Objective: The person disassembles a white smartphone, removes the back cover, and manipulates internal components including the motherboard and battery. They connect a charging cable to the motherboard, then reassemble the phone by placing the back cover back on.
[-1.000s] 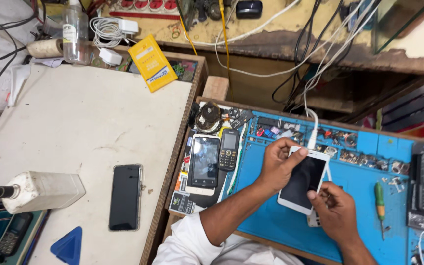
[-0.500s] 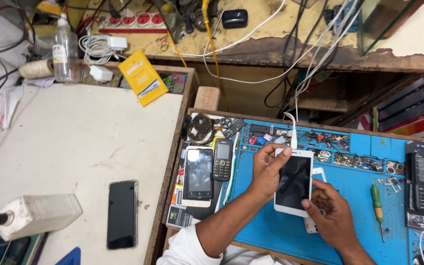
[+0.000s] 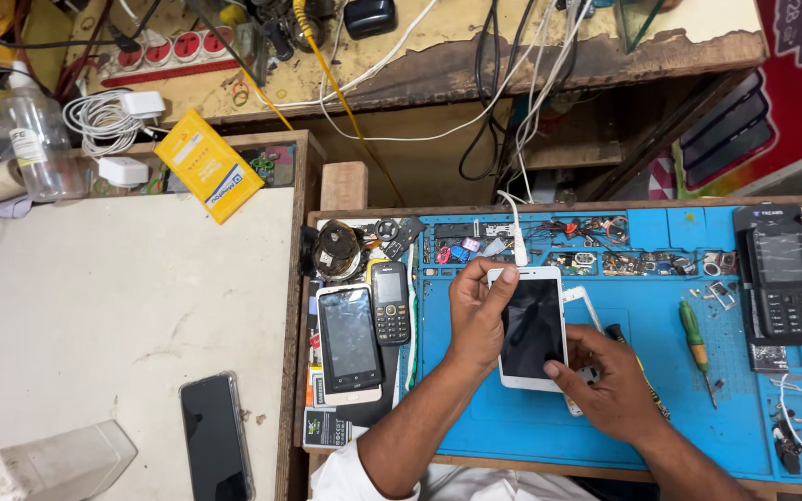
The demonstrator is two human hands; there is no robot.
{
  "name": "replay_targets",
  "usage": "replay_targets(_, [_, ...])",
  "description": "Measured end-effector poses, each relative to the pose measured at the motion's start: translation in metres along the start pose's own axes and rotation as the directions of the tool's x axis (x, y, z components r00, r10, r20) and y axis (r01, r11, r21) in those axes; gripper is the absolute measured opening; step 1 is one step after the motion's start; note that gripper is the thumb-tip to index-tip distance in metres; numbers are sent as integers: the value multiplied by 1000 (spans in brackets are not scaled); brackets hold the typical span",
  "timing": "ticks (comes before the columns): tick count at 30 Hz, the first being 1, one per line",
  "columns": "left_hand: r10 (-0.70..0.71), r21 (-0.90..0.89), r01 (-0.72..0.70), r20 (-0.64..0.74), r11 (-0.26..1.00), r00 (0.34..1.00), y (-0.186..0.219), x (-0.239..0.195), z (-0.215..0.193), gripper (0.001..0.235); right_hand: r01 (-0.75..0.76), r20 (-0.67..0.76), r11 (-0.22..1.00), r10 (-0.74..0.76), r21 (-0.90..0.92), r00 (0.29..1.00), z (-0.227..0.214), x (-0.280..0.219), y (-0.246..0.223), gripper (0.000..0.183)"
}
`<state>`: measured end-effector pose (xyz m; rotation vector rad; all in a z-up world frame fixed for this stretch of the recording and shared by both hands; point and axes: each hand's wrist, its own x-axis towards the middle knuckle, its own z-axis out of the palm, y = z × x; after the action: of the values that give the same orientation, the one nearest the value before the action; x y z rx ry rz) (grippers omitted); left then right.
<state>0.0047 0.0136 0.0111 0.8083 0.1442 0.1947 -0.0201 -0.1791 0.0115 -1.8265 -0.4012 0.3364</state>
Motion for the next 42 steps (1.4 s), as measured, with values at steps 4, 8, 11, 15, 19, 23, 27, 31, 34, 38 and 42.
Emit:
replay_targets(4, [10, 7, -10, -12, 1000, 1000, 4, -1, 2, 17, -38, 7, 999, 38, -15, 999, 0, -1, -1, 30])
replay_targets(8, [64, -12, -65, -82, 998, 995, 10, 5, -1, 15, -1, -39, 999, -1, -38, 999, 2, 0, 0, 34])
replay_targets(11, [86, -18, -89, -134, 996, 987, 15, 10, -7, 14, -16, -20, 999, 15, -39, 1000, 1, 1, -1, 47])
replay_targets(15, [79, -71, -90, -143, 993, 986, 16, 10, -9, 16, 12, 24, 1000, -11, -25, 1000, 4, -1, -5, 72])
replay_targets(19, [27, -118, -42, -123, 992, 992, 13, 7, -3, 16, -68, 12, 991, 70, -112, 997, 5, -1, -10, 72])
replay_targets(23, [17, -115, -28, -96, 993, 995, 15, 4, 0, 16, -5, -16, 989, 3, -145, 1000, 6, 0, -12, 67])
replay_targets(27, [2, -126, -12, -83, 992, 997, 18, 2, 1, 17, -11, -12, 991, 10, -130, 1000, 7, -2, -12, 66])
replay_targets(31, [2, -137, -13, -76, 990, 997, 19, 3, 1, 16, -19, -11, 994, 18, -109, 1000, 7, -2, -10, 66])
replay_targets(34, [23, -132, -31, -62, 991, 998, 19, 3, 1, 17, -13, -6, 995, 13, -101, 1000, 7, -3, -9, 64])
replay_targets(38, [55, -86, -61, -66, 994, 996, 18, 3, 1, 17, 1, -8, 997, -1, -75, 1000, 7, -2, -8, 62])
replay_targets(42, [101, -24, -102, -38, 995, 994, 18, 2, 2, 18, -5, 15, 997, 6, -83, 1000, 6, -2, -8, 57])
